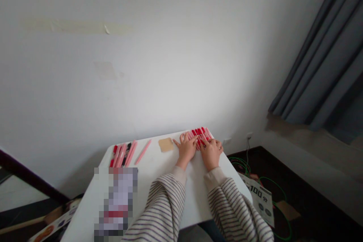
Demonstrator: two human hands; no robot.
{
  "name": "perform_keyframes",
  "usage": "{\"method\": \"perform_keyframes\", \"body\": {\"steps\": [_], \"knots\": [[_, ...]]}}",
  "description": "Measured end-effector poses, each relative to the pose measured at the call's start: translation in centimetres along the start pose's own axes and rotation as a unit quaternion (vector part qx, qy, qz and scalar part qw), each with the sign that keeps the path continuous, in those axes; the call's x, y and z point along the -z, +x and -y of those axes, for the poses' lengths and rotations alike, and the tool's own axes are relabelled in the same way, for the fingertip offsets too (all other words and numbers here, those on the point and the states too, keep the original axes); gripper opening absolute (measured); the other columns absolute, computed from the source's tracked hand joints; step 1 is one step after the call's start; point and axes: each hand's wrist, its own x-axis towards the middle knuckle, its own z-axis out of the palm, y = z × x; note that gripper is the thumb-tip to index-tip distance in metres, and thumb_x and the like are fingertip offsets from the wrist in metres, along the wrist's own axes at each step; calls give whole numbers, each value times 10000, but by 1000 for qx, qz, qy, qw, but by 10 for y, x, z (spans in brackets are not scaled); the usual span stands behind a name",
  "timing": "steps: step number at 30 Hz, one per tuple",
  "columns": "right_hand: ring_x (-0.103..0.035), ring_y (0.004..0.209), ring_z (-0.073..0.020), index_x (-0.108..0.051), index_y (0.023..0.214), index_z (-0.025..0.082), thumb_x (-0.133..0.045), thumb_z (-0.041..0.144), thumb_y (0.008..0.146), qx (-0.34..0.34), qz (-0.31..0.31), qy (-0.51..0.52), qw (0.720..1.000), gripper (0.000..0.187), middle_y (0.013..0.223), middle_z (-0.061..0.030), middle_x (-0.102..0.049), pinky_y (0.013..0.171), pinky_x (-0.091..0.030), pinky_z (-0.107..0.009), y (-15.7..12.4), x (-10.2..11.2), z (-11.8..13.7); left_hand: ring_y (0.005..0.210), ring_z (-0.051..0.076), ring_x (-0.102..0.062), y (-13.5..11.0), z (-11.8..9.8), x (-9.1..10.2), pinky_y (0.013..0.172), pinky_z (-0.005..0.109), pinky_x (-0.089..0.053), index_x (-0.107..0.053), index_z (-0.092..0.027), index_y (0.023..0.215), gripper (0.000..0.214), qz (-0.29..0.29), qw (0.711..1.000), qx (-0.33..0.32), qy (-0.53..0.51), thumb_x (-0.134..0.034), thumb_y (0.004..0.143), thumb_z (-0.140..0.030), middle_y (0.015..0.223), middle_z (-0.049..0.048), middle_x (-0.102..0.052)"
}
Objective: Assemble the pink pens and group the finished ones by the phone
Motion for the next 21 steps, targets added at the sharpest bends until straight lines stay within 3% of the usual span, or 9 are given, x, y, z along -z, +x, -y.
{"method": "perform_keyframes", "body": {"steps": [11, 16, 21], "knots": [[-418, 1011, -287, -729, 985, 247, -531, 227, 849, 20, -15, 30, 999, 242, 1012, -126, -622, 884, -287, -451, -3, 1, 3, 1365, 296, -311, -12, 7, 13, 1105, 706, -125, -636, -423, 1159, 331, -34, 999, 15, -7, -419, 910, -395, 1411, 17, -501], [-430, 1027, -266, -725, 985, 265, -538, 218, 857, 72, 5, 57, 996, 231, 1062, -87, -626, 891, -308, -412, -8, -1, 16, 1354, 291, -346, -30, 35, 27, 1101, 711, -127, -657, -374, 1109, 302, -77, 997, 3, 22, -444, 901, -320, 1332, 26, -573], [-451, 1030, -245, -719, 996, 244, -530, 164, 856, 169, 65, 96, 979, 249, 1059, -77, -624, 905, -347, -392, -14, -3, 39, 1144, 231, -518, -51, 67, 54, 1100, 539, -266, -647, -286, 1121, 312, -92, 993, 35, 65, -426, 901, -273, 1188, 65, -636]]}}
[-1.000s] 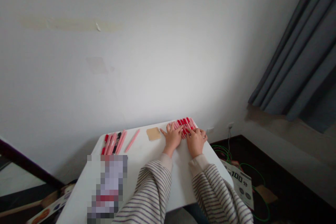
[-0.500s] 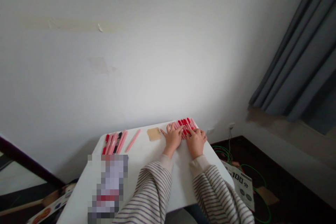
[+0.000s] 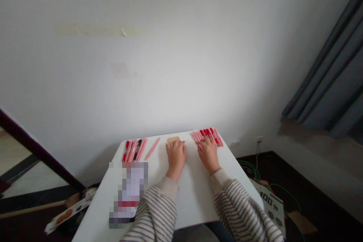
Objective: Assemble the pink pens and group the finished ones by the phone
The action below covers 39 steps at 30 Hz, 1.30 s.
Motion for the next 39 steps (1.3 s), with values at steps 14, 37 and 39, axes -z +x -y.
{"method": "perform_keyframes", "body": {"steps": [14, 37, 39], "knots": [[-478, 1027, -235, -699, 1057, 249, -524, 149, 870, 104, 126, 6, 987, 275, 1065, -66, -641, 884, -413, -355, 4, -32, 67, 1075, 285, -503, -22, 68, 44, 1017, 542, -311, -612, -197, 1187, 375, -47, 967, 168, 186, -383, 890, -205, 1107, 127, -609], [-499, 1045, -232, -616, 1222, 232, -480, 211, 908, 84, 21, 167, 982, 343, 1101, -87, -602, 939, -445, -408, -4, -37, 31, 1032, 223, -547, -22, 56, 45, 1071, 573, -193, -625, -305, 1141, 333, -35, 994, 99, -6, -410, 902, -217, 1072, 47, -681], [-479, 1091, -243, -580, 1274, 256, -485, 234, 915, 89, 10, 147, 985, 373, 1176, -91, -574, 968, -427, -435, -4, -35, 29, 1053, 213, -548, -22, 54, 42, 1092, 579, -170, -624, -327, 1131, 320, -22, 996, 76, -43, -437, 897, -216, 1095, 26, -686]]}}
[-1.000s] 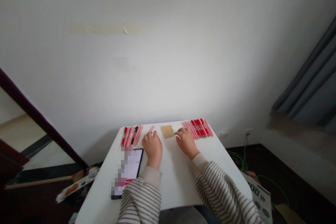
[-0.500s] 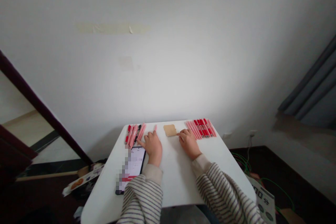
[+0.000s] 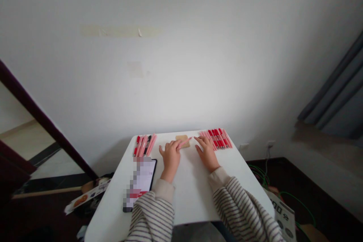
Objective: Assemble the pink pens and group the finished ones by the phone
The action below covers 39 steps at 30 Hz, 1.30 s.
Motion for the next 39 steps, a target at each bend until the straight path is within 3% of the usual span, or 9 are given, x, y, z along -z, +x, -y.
{"method": "perform_keyframes", "body": {"steps": [4, 11, 17, 24, 27, 32, 39], "knots": [[-451, 1134, -260, -580, 1276, 295, -500, 263, 921, 16, 14, -38, 999, 365, 1218, -81, -572, 977, -406, -454, 0, 3, -1, 1058, 192, -555, -1, -4, -3, 1118, 588, -132, -608, -361, 1146, 332, 31, 998, -36, -48, -477, 886, -203, 1072, -11, -705], [-488, 952, -239, -707, 1033, 264, -542, 275, 912, 0, 51, -51, 997, 205, 903, -67, -660, 853, -403, -373, 0, 6, -2, 1070, 194, -550, 0, -3, -3, 1123, 580, -164, -606, -358, 1152, 317, 34, 997, -49, -58, -546, 863, -244, 1065, -9, -703], [-468, 979, -242, -710, 992, 260, -530, 268, 919, -36, 25, -54, 998, 194, 923, -57, -673, 856, -360, -371, -2, 10, -14, 1094, 223, -529, 1, 3, -6, 1101, 618, -182, -672, -309, 994, 176, 22, 999, -29, -31, -566, 855, -299, 1091, 9, -675], [-466, 1003, -242, -679, 1111, 280, -529, 332, 927, -38, 53, -81, 995, 242, 957, -50, -686, 950, -291, -410, -5, 12, -12, 1079, 216, -523, 1, 3, -7, 1098, 622, -184, -683, -300, 946, 186, 19, 999, -26, -8, -507, 890, -320, 1069, 14, -669], [-469, 983, -238, -717, 1005, 288, -542, 374, 920, -51, 60, -88, 993, 213, 898, -42, -695, 949, -268, -415, -4, 13, -9, 1065, 220, -520, 0, 4, -9, 1098, 632, -177, -688, -310, 944, 195, 8, 999, -30, 13, -501, 891, -336, 1054, 16, -672], [-466, 966, -226, -746, 902, 308, -588, 367, 897, -68, 41, -67, 995, 168, 837, -22, -702, 913, -254, -395, -3, 13, -8, 1092, 245, -481, 0, 7, -12, 1094, 658, -151, -700, -348, 962, 206, -8, 999, -32, 39, -520, 876, -296, 1041, 12, -678], [-433, 1016, -248, -755, 859, 356, -603, 387, 884, -43, -8, -69, 997, 157, 836, -8, -705, 954, -208, -434, -3, 12, -13, 1138, 273, -434, -2, 6, -13, 1074, 705, -145, -700, -290, 831, 234, 22, 998, -19, 48, -476, 883, -252, 1061, 27, -654]]}}
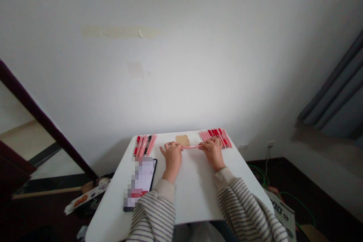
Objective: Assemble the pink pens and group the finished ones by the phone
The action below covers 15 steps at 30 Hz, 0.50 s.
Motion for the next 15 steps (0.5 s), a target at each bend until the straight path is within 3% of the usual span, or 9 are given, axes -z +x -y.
{"method": "perform_keyframes", "body": {"steps": [7, 15], "knots": [[-443, 1007, -265, -755, 905, 333, -506, 457, 921, -18, -22, -8, 1000, 278, 862, -49, -695, 924, -242, -447, -2, -1, -1, 1198, 275, -407, 0, -6, 7, 1066, 712, -174, -655, -304, 1044, 219, -2, 1000, 5, -22, -547, 861, -356, 1202, 60, -612], [-440, 1009, -268, -755, 906, 328, -508, 458, 922, -34, -23, 6, 999, 280, 893, -40, -706, 885, -265, -423, -1, -1, -2, 1182, 266, -421, 0, -6, 7, 1053, 721, -175, -688, -306, 923, 204, 7, 999, 15, -34, -494, 892, -361, 1152, 37, -631]]}}
